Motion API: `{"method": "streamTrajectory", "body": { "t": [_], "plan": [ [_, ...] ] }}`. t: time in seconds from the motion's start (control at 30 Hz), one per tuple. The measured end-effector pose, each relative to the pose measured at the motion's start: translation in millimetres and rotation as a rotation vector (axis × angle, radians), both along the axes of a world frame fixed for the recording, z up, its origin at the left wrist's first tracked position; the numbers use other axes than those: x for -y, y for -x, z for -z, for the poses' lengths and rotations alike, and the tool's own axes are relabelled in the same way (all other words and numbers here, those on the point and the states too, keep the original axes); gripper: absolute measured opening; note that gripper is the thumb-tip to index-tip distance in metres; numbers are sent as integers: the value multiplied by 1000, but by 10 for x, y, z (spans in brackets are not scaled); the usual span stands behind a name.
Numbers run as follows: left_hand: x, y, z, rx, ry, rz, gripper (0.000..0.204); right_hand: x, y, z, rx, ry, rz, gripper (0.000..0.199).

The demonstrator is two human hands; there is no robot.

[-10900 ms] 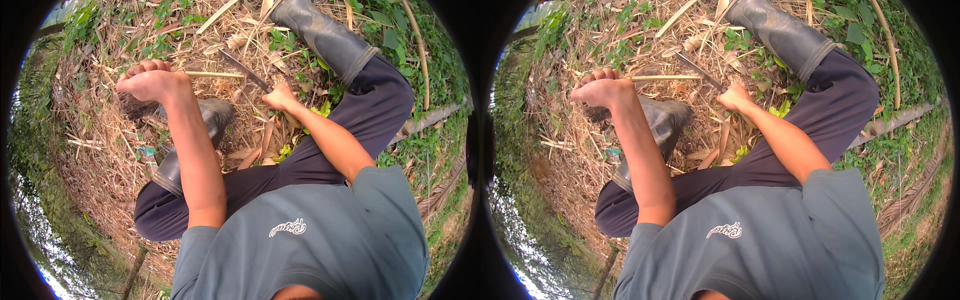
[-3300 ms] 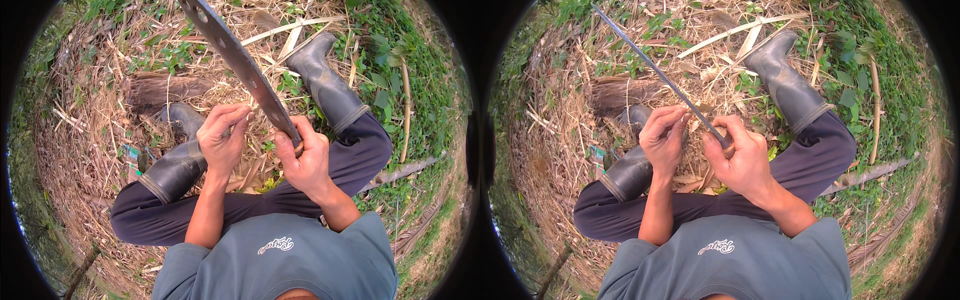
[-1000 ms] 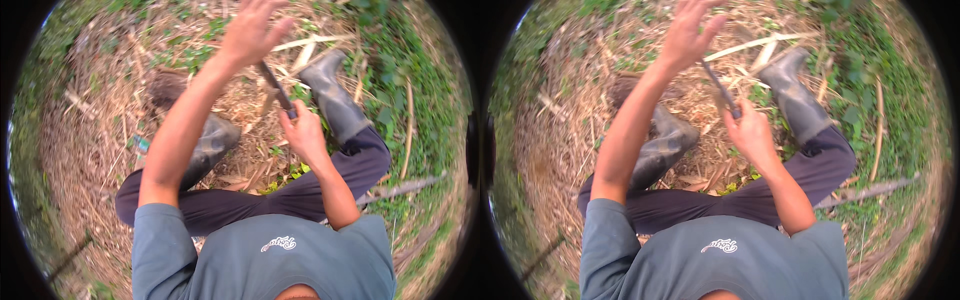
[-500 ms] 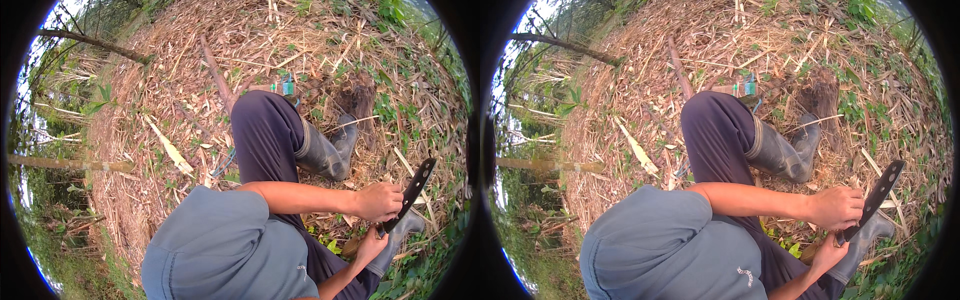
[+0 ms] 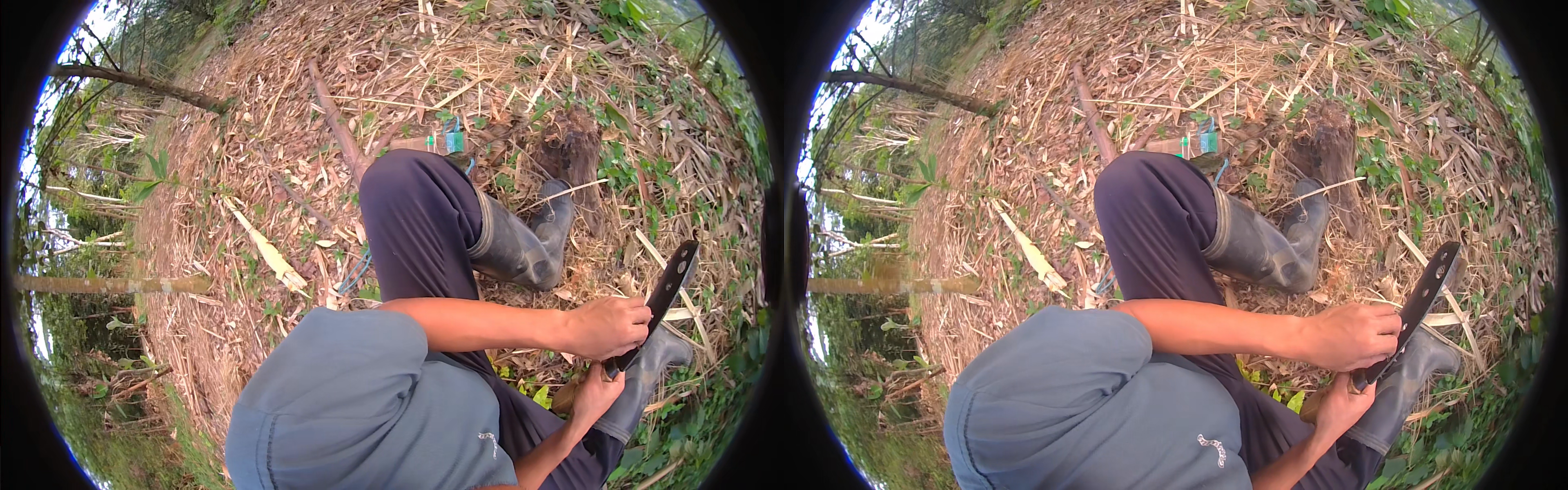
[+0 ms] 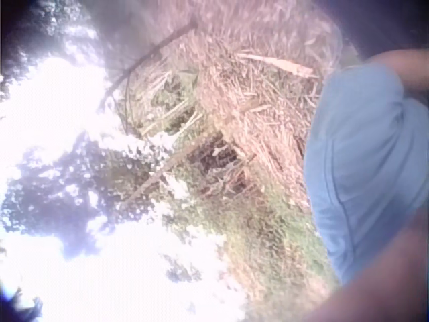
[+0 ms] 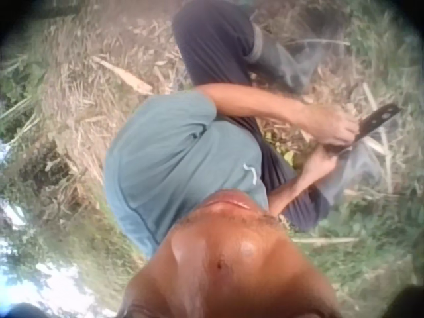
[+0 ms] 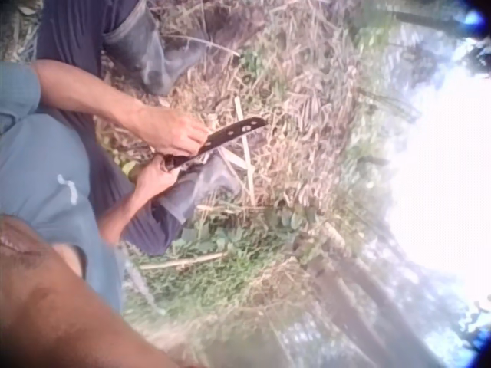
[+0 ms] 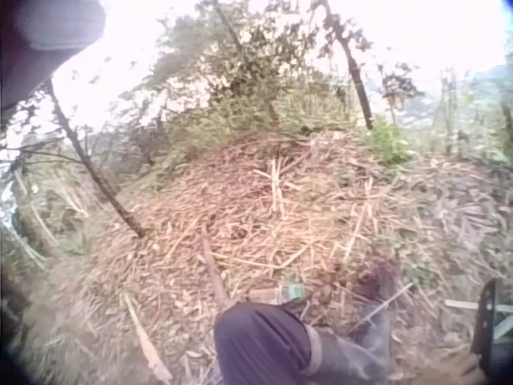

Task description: The person sits on the ground in a wooded area and uses a large knife to split a long piece of bamboo. They repeatedly strike the bamboo against a stump to separate it into thinner strips, then use the knife to further refine the pieces. The person finishes by discarding the processed bamboo pieces.

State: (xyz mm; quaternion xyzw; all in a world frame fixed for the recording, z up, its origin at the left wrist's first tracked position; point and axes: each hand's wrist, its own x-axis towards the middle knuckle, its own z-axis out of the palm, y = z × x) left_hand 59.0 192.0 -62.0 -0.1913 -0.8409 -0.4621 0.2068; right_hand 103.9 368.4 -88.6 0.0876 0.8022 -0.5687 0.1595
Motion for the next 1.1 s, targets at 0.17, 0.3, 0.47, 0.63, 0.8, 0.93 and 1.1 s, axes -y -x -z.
{"method": "streamTrajectory", "body": {
  "t": [0.17,0.3,0.47,0.63,0.8,0.93,1.1],
  "plan": [
    [87,-110,-59,1,4,38,17,58,-110,-46,38,118,9,9],
    [128,-213,-75,77,10,133,22,-67,-185,4,147,297,7,6],
    [114,-294,-41,116,2,110,16,112,-239,49,-186,-169,-22,15],
    [72,-323,-32,109,-10,105,22,117,-177,-57,-81,-52,-7,12],
    [78,-381,-10,83,-13,122,24,-108,-165,81,-9,-4,-95,13],
    [34,-457,19,131,-23,125,20,133,-312,47,-190,-162,34,17],
    [120,-449,-29,107,-24,125,20,190,-348,49,-46,111,102,3]
  ]
}}
